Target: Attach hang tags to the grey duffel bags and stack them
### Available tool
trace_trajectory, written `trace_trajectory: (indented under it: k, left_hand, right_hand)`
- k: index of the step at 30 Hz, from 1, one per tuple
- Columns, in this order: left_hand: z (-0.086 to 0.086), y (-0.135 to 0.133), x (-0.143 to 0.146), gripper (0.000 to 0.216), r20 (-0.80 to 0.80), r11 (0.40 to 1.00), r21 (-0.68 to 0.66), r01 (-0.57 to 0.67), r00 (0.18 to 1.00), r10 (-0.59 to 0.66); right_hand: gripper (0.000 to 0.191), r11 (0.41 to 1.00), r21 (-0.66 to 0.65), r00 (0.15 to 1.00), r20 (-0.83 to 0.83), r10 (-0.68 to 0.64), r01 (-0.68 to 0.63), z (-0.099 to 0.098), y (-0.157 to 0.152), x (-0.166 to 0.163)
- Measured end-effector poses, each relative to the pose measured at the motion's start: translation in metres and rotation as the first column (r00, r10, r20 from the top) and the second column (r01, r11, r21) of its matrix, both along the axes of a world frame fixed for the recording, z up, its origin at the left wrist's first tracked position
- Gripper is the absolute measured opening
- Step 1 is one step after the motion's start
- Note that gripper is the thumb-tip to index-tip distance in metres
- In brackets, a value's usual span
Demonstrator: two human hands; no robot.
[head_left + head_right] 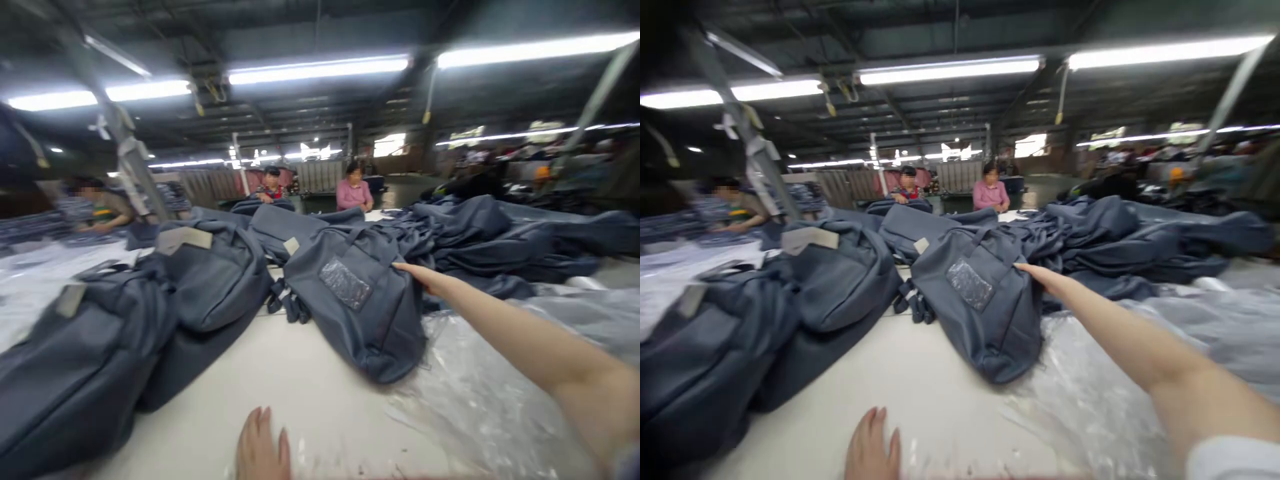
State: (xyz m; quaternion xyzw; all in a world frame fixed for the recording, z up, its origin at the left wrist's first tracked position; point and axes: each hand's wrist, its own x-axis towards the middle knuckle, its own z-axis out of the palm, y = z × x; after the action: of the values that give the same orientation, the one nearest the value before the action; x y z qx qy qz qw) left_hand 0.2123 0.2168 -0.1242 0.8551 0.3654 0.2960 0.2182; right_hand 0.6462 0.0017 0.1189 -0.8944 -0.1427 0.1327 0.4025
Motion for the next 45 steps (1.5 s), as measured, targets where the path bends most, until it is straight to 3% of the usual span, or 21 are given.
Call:
trace_trajectory:
  k: [3, 5, 7, 8, 9, 11, 12, 14, 17, 21, 22, 24, 26, 28, 31, 34, 36, 38, 40, 43, 45]
  left_hand:
    - [0.027, 0.007, -0.004, 0.058, 0.045, 0.996, -0.048, 0.070, 0.997, -0.068]
    - [0.070, 0.009, -0.003, 0.062, 0.101, 0.995, -0.053, 0.082, 0.992, -0.077]
    - [0.123, 0.008, -0.001, 0.060, 0.198, 0.981, -0.088, 0.173, 0.968, -0.153]
    - [0.148, 0.008, 0.001, 0.060, 0.248, 0.962, -0.118, 0.245, 0.946, -0.210]
    - [0.170, 0.009, 0.002, 0.063, 0.297, 0.950, -0.129, 0.286, 0.925, -0.238]
    - [0.201, 0.017, 0.005, 0.069, 0.329, 0.983, -0.108, 0.146, 0.939, -0.104]
    - [0.209, 0.021, 0.007, 0.067, 0.327, 0.991, -0.115, 0.069, 0.945, -0.028]
    - [0.212, 0.028, 0.010, 0.058, 0.305, 0.992, -0.127, -0.003, 0.951, 0.042]
    - [0.200, 0.024, 0.012, 0.044, 0.284, 0.988, -0.083, 0.133, 0.953, -0.104]
    - [0.186, 0.005, 0.012, 0.035, 0.262, 0.979, 0.022, 0.203, 0.944, -0.201]
    - [0.185, 0.003, 0.012, 0.034, 0.260, 0.981, 0.033, 0.192, 0.946, -0.194]
    - [0.185, 0.006, 0.012, 0.036, 0.255, 0.986, 0.029, 0.163, 0.953, -0.165]
    - [0.188, 0.017, 0.015, 0.040, 0.230, 0.990, -0.005, 0.140, 0.964, -0.135]
    - [0.192, 0.031, 0.020, 0.045, 0.193, 0.990, -0.037, 0.135, 0.973, -0.125]
    - [0.203, 0.045, 0.029, 0.049, 0.108, 0.980, -0.037, 0.197, 0.975, -0.192]
    - [0.219, 0.037, 0.033, 0.050, 0.093, 0.961, 0.223, 0.163, 0.978, -0.187]
    - [0.231, 0.020, 0.033, 0.042, 0.052, 0.899, 0.431, 0.078, 0.992, -0.111]
    - [0.241, 0.001, 0.031, 0.038, -0.109, 0.858, 0.507, 0.083, 0.994, -0.032]
    - [0.248, -0.014, 0.028, 0.040, -0.300, 0.882, 0.446, 0.153, 0.954, -0.014]
    - [0.252, -0.024, 0.023, 0.029, -0.435, 0.957, 0.192, 0.218, 0.893, -0.116]
    - [0.251, -0.025, 0.021, 0.023, -0.456, 0.970, 0.032, 0.241, 0.867, -0.201]
  right_hand:
    - [0.043, 0.976, 0.218, 0.989, -0.146, 0.013, 0.019, -0.003, 0.035, -0.029]
    - [0.043, 0.938, 0.340, 0.994, -0.047, 0.094, -0.072, 0.001, 0.054, -0.072]
    - [0.042, 0.879, 0.372, 0.954, 0.108, 0.278, -0.298, 0.004, 0.063, -0.135]
    - [0.041, 0.823, 0.374, 0.903, 0.131, 0.409, -0.427, 0.004, 0.065, -0.170]
    - [0.038, 0.727, 0.375, 0.811, 0.144, 0.567, -0.575, 0.003, 0.066, -0.204]
    - [0.032, 0.512, 0.301, 0.591, 0.322, 0.739, -0.804, 0.000, 0.069, -0.256]
    - [0.034, 0.460, 0.217, 0.508, 0.398, 0.764, -0.861, -0.001, 0.071, -0.272]
    - [0.026, 0.438, 0.111, 0.423, 0.543, 0.725, -0.892, 0.000, 0.073, -0.283]
    - [0.001, 0.505, 0.114, 0.402, 0.760, 0.511, -0.856, 0.013, 0.064, -0.266]
    - [0.017, 0.484, 0.082, 0.161, 0.979, 0.124, -0.871, 0.040, 0.030, -0.236]
    - [0.020, 0.511, 0.094, 0.149, 0.987, 0.068, -0.855, 0.046, 0.020, -0.229]
    - [0.019, 0.628, 0.165, 0.225, 0.974, 0.017, -0.761, 0.052, 0.003, -0.216]
    - [0.013, 0.742, 0.168, 0.317, 0.947, 0.063, -0.649, 0.052, -0.009, -0.201]
    - [0.012, 0.788, 0.066, 0.361, 0.910, 0.204, -0.613, 0.045, -0.018, -0.184]
    - [0.032, 0.775, -0.097, 0.341, 0.859, 0.382, -0.625, 0.032, -0.027, -0.171]
    - [0.048, 0.783, -0.143, 0.277, 0.884, 0.376, -0.605, 0.021, -0.025, -0.179]
    - [0.045, 0.730, -0.205, 0.170, 0.898, 0.405, -0.652, 0.015, -0.016, -0.191]
    - [0.032, 0.641, -0.297, 0.038, 0.890, 0.455, -0.708, 0.009, -0.003, -0.204]
    - [0.024, 0.599, -0.332, -0.029, 0.889, 0.458, -0.728, 0.005, 0.009, -0.214]
    - [0.021, 0.628, -0.277, -0.002, 0.916, 0.401, -0.728, 0.001, 0.022, -0.217]
    - [0.020, 0.640, -0.258, -0.001, 0.928, 0.373, -0.724, 0.000, 0.025, -0.216]
